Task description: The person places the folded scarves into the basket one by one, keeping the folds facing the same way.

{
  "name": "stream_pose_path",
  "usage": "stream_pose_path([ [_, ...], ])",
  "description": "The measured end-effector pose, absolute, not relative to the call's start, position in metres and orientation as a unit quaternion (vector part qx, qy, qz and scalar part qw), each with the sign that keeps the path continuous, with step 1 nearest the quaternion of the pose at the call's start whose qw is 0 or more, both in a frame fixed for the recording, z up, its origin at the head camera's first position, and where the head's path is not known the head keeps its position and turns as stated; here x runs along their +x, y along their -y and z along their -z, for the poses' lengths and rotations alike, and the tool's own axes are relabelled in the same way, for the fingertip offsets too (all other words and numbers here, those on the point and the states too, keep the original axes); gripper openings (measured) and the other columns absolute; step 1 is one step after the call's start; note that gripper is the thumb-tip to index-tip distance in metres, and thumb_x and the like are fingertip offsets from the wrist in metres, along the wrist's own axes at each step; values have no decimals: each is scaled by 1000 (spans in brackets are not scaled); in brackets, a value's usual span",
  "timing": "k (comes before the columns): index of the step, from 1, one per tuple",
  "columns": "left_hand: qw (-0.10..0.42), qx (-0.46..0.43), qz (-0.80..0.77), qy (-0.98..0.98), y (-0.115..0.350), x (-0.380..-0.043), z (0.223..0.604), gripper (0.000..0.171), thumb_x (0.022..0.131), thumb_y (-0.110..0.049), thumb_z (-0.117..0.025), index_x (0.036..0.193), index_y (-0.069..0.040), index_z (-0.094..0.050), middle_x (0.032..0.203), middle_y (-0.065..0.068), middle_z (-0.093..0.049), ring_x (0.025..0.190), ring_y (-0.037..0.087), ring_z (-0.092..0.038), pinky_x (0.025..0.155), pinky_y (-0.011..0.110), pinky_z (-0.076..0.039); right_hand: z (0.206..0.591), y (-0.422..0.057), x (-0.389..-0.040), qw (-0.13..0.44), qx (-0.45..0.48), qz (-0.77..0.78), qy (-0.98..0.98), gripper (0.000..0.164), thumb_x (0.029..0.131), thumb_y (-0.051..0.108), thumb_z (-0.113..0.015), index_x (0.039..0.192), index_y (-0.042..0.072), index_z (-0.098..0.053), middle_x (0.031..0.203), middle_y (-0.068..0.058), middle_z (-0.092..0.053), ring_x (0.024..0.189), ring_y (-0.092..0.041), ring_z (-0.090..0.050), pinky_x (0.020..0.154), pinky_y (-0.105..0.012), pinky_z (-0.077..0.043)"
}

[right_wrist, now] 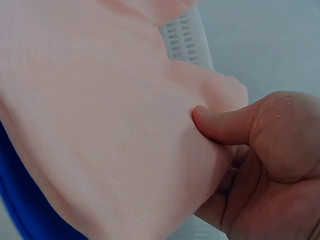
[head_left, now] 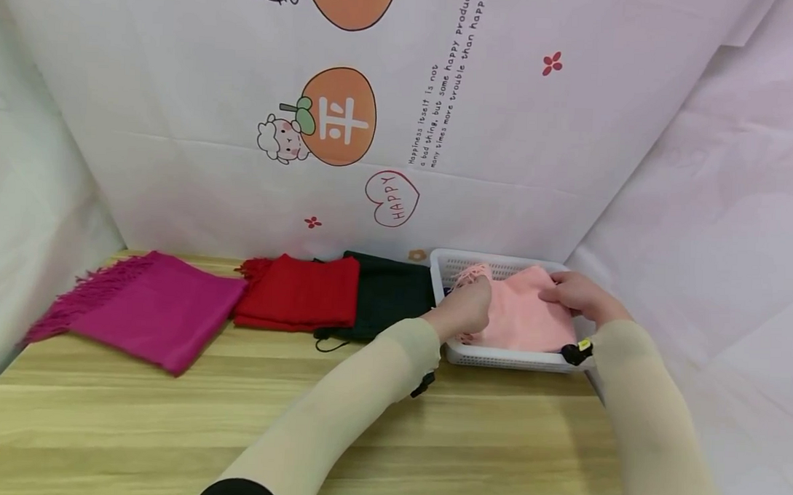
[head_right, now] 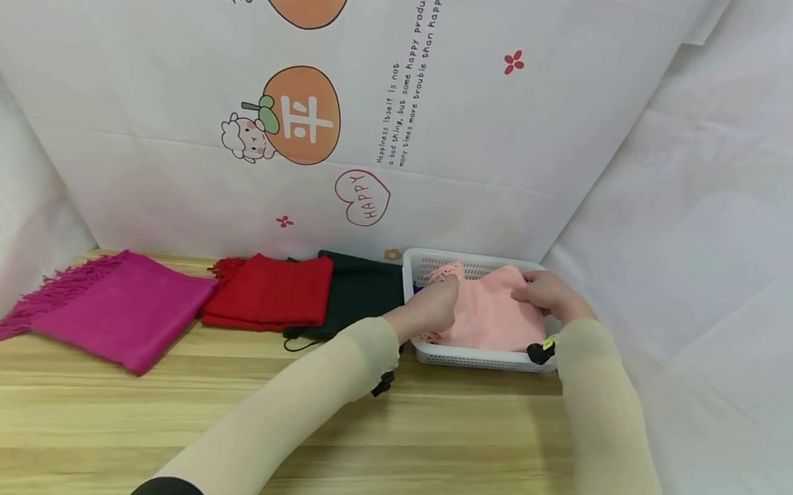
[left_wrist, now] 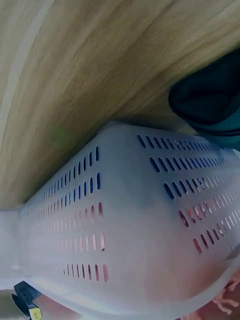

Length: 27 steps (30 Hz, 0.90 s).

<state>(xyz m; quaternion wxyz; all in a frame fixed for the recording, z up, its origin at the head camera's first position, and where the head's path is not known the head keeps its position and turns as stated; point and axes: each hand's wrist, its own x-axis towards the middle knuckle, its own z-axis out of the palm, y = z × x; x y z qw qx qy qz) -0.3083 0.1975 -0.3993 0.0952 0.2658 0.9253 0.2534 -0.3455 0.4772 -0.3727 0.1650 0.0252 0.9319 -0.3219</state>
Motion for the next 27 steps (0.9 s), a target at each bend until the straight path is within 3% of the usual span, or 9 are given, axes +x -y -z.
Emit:
stream_pose_path([
  [4, 84, 282, -206, -933, -197, -308, 399, 45, 103, -11, -54, 145, -2, -40, 65, -2, -50, 45, 12, -38, 41, 27, -31, 370, -473, -348, 170, 26, 297, -939, 60, 102, 24, -61, 149, -7, -40, 121, -23, -60, 86, -20, -66, 73, -40, -59],
  [9, 88, 282, -160, -942, -197, -306, 399, 46, 103, -15, -54, 146, -4, -41, 72, 0, -59, 48, 15, -45, 41, 29, -33, 370, -473, -352, 176, 30, 255, -950, 47, 101, 21, -61, 135, -9, -50, 109, -18, -62, 81, -21, -64, 69, -41, -58],
  [11, 84, 278, -148, -945, -197, -305, 400, 34, 103, -17, -57, 135, -8, -52, 75, 0, -62, 52, 15, -50, 42, 29, -36, 370, -473, -355, 183, 37, 236, -954, 41, 100, 20, -60, 126, -9, -52, 102, -16, -60, 80, -22, -62, 70, -43, -58],
  [14, 78, 280, -135, -947, -197, -303, 401, 4, 100, -13, -62, 103, -15, -62, 75, 0, -62, 54, 15, -52, 42, 29, -39, 369, -473, -357, 199, 46, 198, -959, 25, 95, 15, -56, 107, -7, -55, 93, -16, -60, 80, -29, -63, 71, -45, -59],
  [17, 71, 294, -119, -946, -198, -302, 401, 15, 98, -8, -62, 86, -17, -62, 70, 0, -59, 52, 14, -47, 41, 28, -36, 368, -473, -358, 216, 49, 163, -962, 14, 91, 9, -52, 96, -3, -53, 93, -19, -60, 87, -34, -63, 74, -46, -59],
  [21, 60, 301, -90, -947, -197, -299, 400, 22, 97, -6, -61, 78, -17, -61, 68, 0, -55, 53, 14, -43, 42, 28, -31, 366, -471, -358, 235, 41, 152, -959, 13, 91, 6, -51, 101, -2, -50, 94, -16, -55, 92, -34, -56, 81, -48, -56],
  [27, 52, 298, -71, -951, -195, -293, 398, 26, 100, -10, -58, 76, -19, -61, 72, -2, -58, 61, 14, -47, 45, 29, -35, 365, -467, -359, 254, 24, 141, -956, 29, 97, 12, -51, 118, -8, -52, 95, -14, -51, 93, -31, -52, 86, -51, -54],
])
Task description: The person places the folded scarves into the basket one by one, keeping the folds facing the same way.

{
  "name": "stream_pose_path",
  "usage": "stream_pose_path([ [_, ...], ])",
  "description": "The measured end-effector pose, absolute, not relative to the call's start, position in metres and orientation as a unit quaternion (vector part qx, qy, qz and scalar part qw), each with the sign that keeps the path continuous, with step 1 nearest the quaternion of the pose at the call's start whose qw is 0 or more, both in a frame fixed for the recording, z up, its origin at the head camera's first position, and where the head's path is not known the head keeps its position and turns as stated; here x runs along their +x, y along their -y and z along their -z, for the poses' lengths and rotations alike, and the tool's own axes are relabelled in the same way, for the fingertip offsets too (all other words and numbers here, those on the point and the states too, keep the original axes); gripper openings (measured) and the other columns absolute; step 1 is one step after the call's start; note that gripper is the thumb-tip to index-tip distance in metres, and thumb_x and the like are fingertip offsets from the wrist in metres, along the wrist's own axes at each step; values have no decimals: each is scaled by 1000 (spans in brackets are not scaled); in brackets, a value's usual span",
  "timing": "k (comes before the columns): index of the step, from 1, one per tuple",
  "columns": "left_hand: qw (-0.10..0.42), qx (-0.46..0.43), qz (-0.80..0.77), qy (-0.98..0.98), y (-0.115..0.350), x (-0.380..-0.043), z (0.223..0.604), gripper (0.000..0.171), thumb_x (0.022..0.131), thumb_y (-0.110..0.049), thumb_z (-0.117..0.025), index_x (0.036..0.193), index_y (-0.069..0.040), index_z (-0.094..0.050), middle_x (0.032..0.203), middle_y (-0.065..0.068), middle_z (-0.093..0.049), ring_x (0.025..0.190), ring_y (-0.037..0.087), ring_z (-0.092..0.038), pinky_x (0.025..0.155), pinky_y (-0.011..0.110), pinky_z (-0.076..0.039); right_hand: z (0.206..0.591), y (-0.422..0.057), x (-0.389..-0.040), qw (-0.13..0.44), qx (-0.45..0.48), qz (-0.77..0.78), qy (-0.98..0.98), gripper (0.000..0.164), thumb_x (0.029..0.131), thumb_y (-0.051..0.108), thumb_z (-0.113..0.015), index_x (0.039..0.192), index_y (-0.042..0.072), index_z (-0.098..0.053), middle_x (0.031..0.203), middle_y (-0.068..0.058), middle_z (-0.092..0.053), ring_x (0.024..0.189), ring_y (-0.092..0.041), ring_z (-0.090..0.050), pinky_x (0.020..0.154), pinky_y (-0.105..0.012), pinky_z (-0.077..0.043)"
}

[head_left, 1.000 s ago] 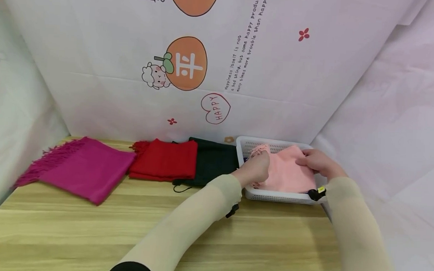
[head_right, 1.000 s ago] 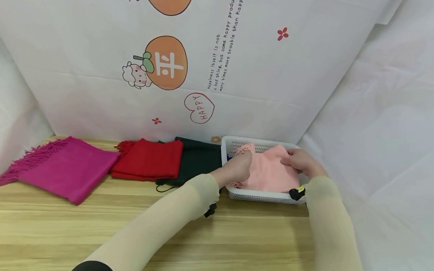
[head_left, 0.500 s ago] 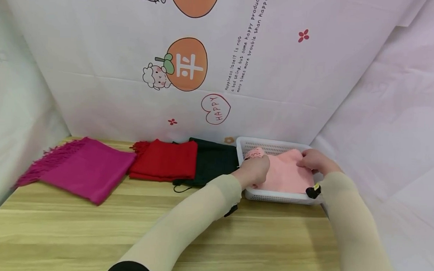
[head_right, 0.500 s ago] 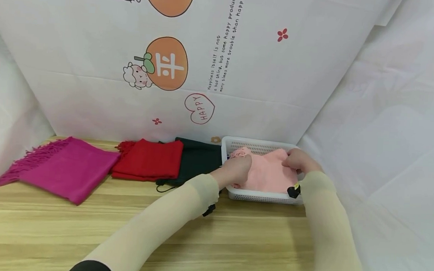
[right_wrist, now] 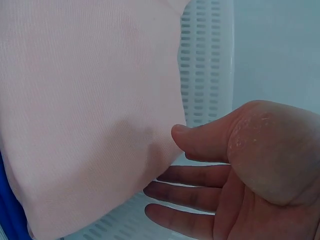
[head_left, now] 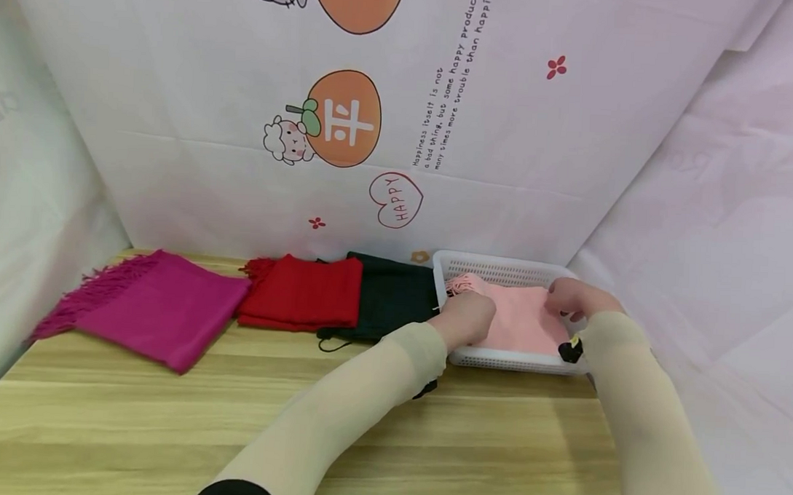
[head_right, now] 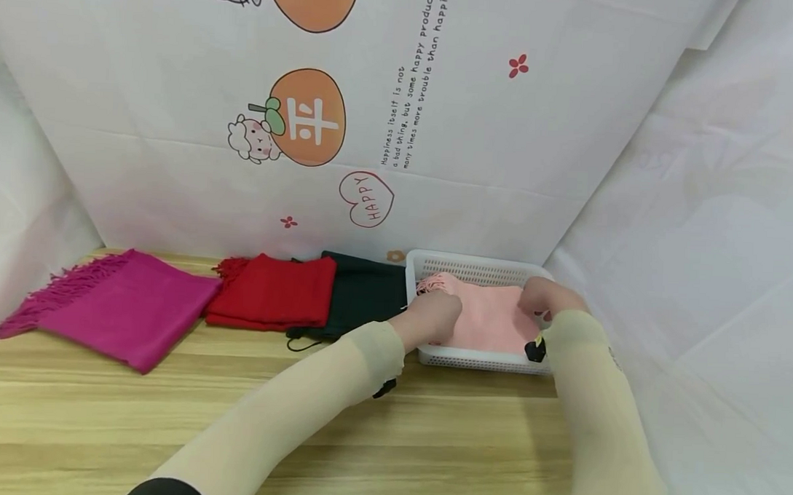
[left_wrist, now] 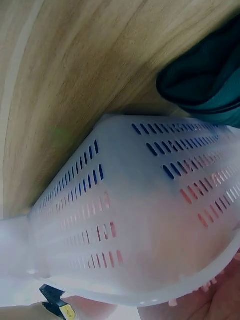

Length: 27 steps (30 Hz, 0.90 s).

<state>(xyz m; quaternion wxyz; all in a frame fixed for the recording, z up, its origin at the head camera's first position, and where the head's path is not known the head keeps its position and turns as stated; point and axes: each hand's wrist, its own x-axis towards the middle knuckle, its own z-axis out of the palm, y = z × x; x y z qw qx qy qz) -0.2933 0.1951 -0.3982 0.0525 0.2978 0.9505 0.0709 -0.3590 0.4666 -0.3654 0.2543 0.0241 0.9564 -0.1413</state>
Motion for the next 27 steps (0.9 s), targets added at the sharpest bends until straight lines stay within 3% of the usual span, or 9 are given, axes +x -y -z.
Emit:
stream_pose_path([
  [6, 42, 296, -81, -951, -193, -286, 392, 25, 102, -15, -57, 78, -19, -63, 71, -2, -60, 59, 14, -49, 44, 28, -37, 359, -460, -356, 240, -3, 100, -966, 47, 101, 21, -54, 132, -14, -47, 124, -30, -54, 109, -38, -54, 85, -53, -54],
  [12, 26, 282, -76, -956, -190, -282, 385, 27, 101, -20, -59, 74, -21, -65, 65, -3, -61, 52, 13, -48, 41, 29, -39, 348, -445, -355, 220, -27, 69, -973, 67, 102, 29, -56, 149, -14, -35, 151, -39, -35, 128, -55, -46, 96, -62, -47],
  [20, -11, 282, -77, -956, -180, -283, 385, 27, 97, -21, -65, 70, -23, -62, 65, -6, -59, 60, 11, -54, 48, 28, -44, 344, -429, -357, 245, -22, 83, -966, 79, 101, 38, -61, 153, -13, -29, 156, -38, -28, 141, -57, -30, 109, -66, -35],
  [27, -67, 252, -109, -959, -159, -280, 383, 33, 98, -27, -65, 65, -25, -62, 63, -10, -57, 63, 10, -52, 49, 30, -44, 344, -420, -360, 211, -54, 79, -973, 74, 101, 36, -61, 150, -14, -35, 153, -37, -35, 141, -56, -32, 113, -65, -29],
])
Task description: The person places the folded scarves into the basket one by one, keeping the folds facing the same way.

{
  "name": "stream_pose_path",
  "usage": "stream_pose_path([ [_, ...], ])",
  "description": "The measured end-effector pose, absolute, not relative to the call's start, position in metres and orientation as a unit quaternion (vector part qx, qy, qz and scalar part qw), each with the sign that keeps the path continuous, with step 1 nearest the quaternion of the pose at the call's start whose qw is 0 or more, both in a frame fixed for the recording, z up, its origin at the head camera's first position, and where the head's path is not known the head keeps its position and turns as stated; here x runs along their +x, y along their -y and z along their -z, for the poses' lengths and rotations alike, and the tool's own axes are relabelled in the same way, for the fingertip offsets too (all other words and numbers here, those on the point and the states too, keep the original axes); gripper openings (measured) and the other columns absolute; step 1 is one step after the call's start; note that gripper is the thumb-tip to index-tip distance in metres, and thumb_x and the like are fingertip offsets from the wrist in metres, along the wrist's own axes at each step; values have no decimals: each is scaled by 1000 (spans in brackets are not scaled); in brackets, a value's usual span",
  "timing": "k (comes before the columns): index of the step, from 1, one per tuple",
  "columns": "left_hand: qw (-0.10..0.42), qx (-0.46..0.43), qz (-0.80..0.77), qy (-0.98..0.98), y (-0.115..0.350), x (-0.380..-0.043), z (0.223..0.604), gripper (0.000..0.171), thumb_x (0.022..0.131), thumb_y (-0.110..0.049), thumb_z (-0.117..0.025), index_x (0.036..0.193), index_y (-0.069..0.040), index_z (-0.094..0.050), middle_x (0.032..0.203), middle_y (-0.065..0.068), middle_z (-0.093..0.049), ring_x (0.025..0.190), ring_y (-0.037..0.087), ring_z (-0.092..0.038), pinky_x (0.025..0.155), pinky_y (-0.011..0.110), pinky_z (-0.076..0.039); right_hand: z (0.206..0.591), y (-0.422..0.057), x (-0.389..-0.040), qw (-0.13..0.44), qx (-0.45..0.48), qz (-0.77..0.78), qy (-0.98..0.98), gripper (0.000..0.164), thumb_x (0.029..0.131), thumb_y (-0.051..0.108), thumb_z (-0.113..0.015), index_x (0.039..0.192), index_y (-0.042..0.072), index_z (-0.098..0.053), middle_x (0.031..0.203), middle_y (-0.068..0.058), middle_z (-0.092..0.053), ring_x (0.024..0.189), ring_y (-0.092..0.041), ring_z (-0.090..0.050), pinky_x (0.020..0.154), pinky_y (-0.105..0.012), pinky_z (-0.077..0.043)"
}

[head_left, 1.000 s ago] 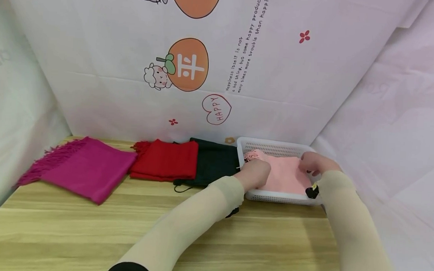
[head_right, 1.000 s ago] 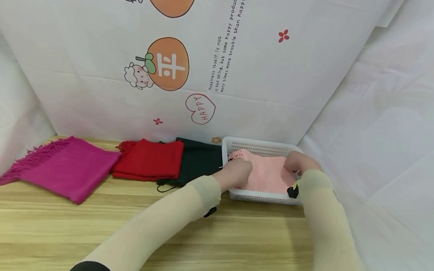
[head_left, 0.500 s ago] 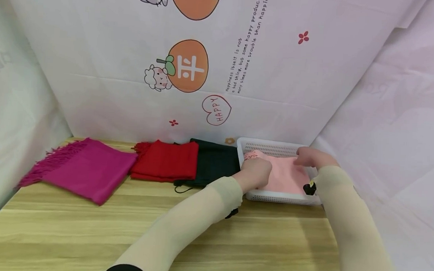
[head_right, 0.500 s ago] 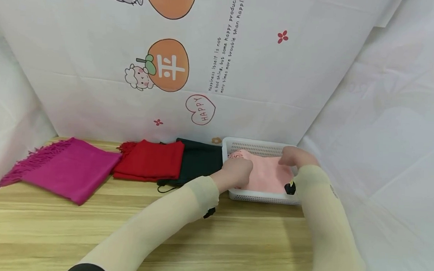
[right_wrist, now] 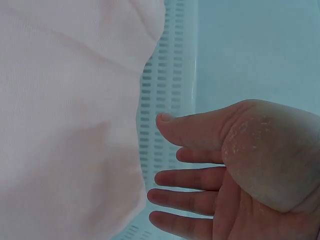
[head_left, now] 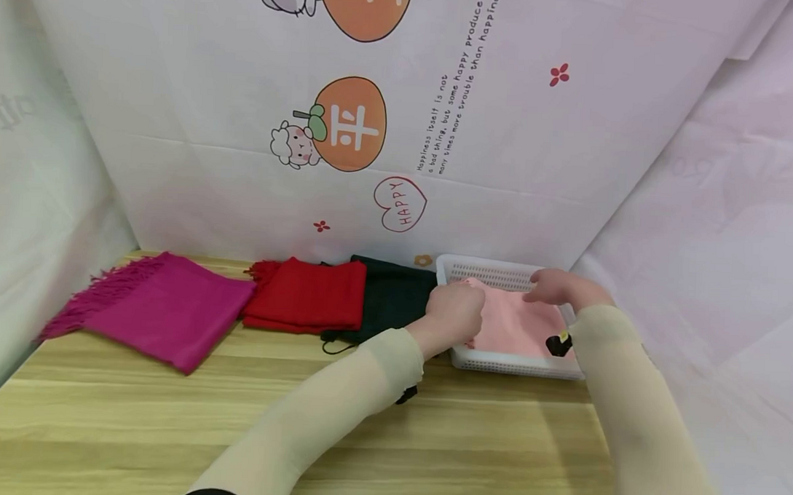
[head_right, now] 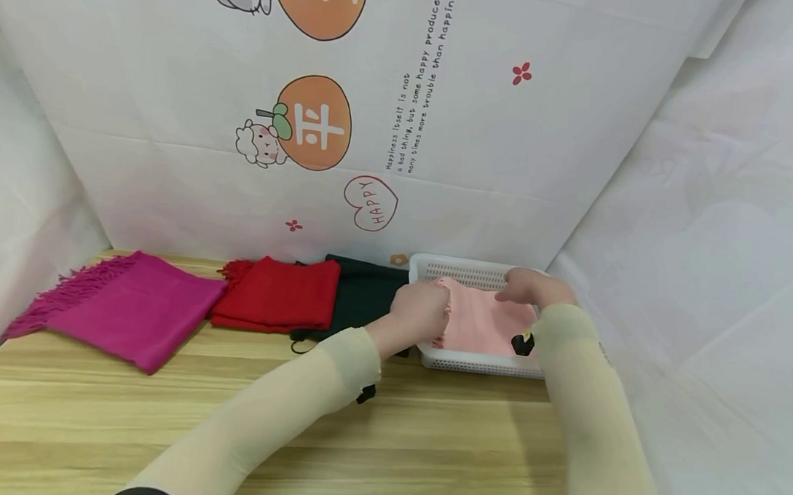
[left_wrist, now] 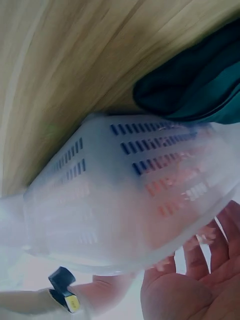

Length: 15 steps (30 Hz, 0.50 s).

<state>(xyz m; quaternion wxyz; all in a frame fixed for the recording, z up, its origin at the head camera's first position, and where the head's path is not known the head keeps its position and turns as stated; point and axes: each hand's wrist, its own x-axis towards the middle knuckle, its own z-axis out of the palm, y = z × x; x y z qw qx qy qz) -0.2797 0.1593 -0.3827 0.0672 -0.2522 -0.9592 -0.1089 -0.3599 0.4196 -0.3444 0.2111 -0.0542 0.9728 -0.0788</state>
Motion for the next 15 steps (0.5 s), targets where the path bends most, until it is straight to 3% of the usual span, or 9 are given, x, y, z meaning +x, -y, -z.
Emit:
stream_pose_path([
  [7, 90, -225, 199, 950, -133, -292, 391, 18, 99, -30, -64, 82, -25, -65, 77, -8, -57, 71, 13, -53, 49, 28, -44, 341, -401, -357, 185, -70, 66, -978, 72, 100, 38, -62, 147, -12, -42, 151, -34, -41, 140, -54, -35, 113, -64, -31],
  [12, 92, -208, 236, 945, -112, -296, 395, 19, 99, -32, -64, 84, -21, -62, 77, -5, -55, 64, 12, -54, 45, 28, -44, 344, -387, -357, 167, -94, 66, -979, 70, 101, 37, -61, 147, -12, -43, 151, -33, -43, 139, -53, -37, 111, -64, -33],
  [15, 91, -202, 251, 942, -99, -298, 398, 19, 99, -36, -64, 95, -18, -66, 78, -4, -55, 61, 12, -55, 44, 28, -44, 348, -378, -356, 162, -100, 88, -978, 71, 101, 37, -61, 148, -12, -41, 152, -33, -41, 140, -54, -36, 111, -65, -33],
])
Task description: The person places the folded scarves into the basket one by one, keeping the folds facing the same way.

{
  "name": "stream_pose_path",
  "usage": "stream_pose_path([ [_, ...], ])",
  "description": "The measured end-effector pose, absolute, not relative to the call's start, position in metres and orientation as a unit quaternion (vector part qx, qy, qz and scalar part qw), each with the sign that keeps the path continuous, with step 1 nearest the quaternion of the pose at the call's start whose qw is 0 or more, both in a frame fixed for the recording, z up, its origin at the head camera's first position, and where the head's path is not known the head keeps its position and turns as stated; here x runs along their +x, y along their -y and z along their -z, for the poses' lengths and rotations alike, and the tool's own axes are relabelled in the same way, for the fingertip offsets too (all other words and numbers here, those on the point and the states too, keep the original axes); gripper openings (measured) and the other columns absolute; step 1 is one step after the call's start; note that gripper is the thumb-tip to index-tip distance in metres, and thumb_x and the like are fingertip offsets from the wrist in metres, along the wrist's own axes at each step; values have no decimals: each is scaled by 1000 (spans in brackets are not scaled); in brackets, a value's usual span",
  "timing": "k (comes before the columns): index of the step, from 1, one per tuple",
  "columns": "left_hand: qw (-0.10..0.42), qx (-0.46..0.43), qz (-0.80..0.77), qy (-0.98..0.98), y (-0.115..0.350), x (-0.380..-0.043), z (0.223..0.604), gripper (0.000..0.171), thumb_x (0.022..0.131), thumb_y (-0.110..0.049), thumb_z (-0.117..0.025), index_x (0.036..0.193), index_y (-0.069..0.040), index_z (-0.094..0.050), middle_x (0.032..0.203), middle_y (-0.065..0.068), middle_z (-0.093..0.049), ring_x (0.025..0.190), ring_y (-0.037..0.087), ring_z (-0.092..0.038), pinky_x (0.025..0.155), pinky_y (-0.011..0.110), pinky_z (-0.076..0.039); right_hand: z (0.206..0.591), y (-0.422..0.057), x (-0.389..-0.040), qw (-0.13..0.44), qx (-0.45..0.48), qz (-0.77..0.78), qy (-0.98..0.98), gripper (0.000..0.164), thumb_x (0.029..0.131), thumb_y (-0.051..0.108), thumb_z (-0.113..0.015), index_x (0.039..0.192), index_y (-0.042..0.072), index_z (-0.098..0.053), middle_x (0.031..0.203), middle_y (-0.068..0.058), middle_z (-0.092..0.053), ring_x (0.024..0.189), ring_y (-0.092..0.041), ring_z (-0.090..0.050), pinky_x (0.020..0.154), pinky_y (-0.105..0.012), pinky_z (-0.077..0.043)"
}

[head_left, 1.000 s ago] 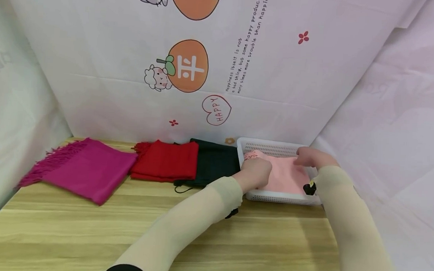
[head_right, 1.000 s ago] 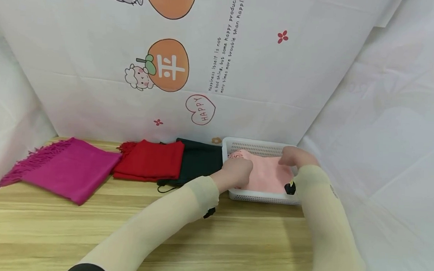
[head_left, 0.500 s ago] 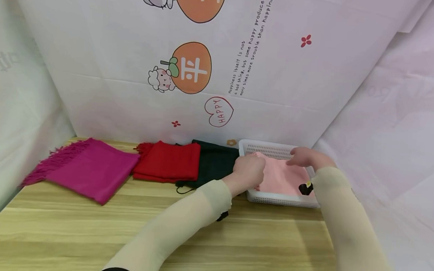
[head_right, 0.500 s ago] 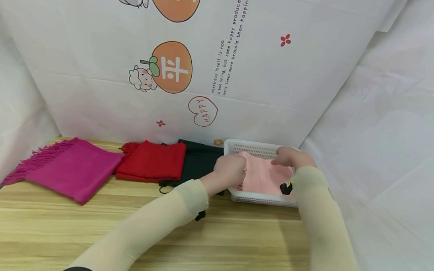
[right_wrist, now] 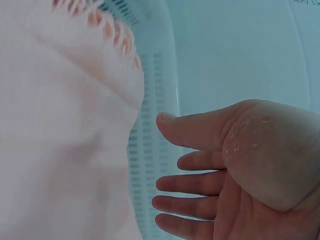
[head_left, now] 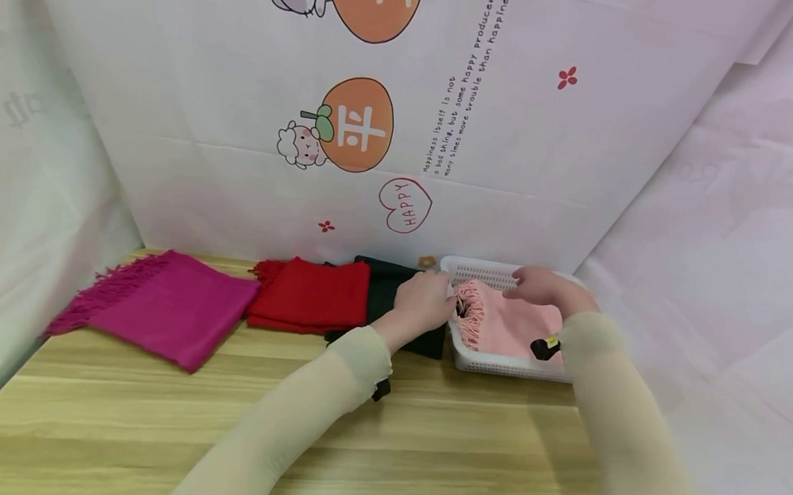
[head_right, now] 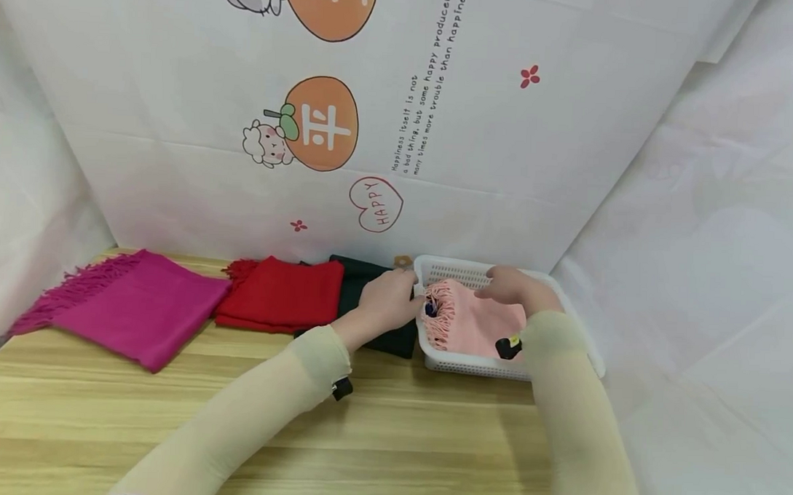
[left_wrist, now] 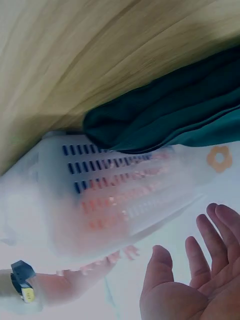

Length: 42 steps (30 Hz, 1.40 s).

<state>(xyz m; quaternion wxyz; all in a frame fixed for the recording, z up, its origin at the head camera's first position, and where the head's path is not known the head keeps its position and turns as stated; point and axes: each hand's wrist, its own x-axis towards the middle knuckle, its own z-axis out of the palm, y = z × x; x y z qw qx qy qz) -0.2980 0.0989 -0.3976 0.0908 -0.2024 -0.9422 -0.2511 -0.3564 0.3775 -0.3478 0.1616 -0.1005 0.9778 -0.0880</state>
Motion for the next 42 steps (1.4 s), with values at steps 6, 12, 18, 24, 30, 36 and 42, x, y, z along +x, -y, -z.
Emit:
stream_pose_path([
  [6, 87, -193, 258, 943, -70, -299, 401, 39, 98, -43, -63, 123, -14, -68, 104, 1, -68, 83, 15, -65, 54, 32, -52, 356, -356, -353, 126, -95, 113, -981, 75, 102, 39, -59, 149, -15, -37, 149, -36, -42, 137, -54, -40, 110, -63, -36],
  [12, 86, -157, 255, 950, -37, -301, 404, 49, 98, -46, -63, 134, -12, -64, 125, 4, -67, 103, 19, -67, 65, 38, -57, 359, -332, -346, 121, -79, 155, -977, 75, 103, 41, -58, 152, -11, -35, 147, -33, -47, 134, -50, -46, 108, -62, -39],
  [18, 83, -130, 261, 953, -6, -300, 405, 50, 96, -48, -64, 133, -14, -63, 123, 3, -68, 94, 17, -66, 59, 35, -54, 361, -311, -337, 106, -66, 197, -972, 79, 102, 47, -58, 156, -4, -32, 148, -31, -48, 134, -47, -48, 107, -61, -41],
  [24, 91, -123, 263, 953, 19, -295, 405, 52, 96, -49, -65, 134, -13, -61, 122, 4, -68, 97, 18, -66, 65, 38, -56, 361, -291, -324, 78, -66, 230, -968, 85, 99, 56, -58, 157, -1, -32, 149, -27, -47, 134, -46, -48, 104, -60, -44],
  [30, 91, -112, 273, 951, 45, -288, 405, 57, 95, -48, -66, 137, -11, -59, 125, 6, -67, 102, 22, -65, 72, 42, -58, 361, -275, -314, 52, -73, 241, -966, 78, 101, 50, -58, 157, 2, -34, 150, -24, -48, 132, -43, -51, 103, -59, -46],
  [36, 84, -99, 279, 951, 68, -281, 405, 61, 94, -49, -66, 141, -10, -57, 135, 8, -63, 113, 26, -63, 81, 47, -58, 362, -257, -307, 42, -72, 259, -962, 74, 102, 47, -59, 157, 3, -34, 151, -21, -48, 133, -40, -52, 102, -56, -47],
  [42, 94, -94, 284, 949, 88, -274, 402, 60, 93, -48, -67, 139, -10, -56, 134, 9, -63, 112, 29, -62, 86, 50, -56, 362, -238, -296, 29, -81, 285, -955, 77, 100, 51, -60, 159, 9, -32, 154, -16, -46, 137, -37, -48, 104, -55, -46],
])
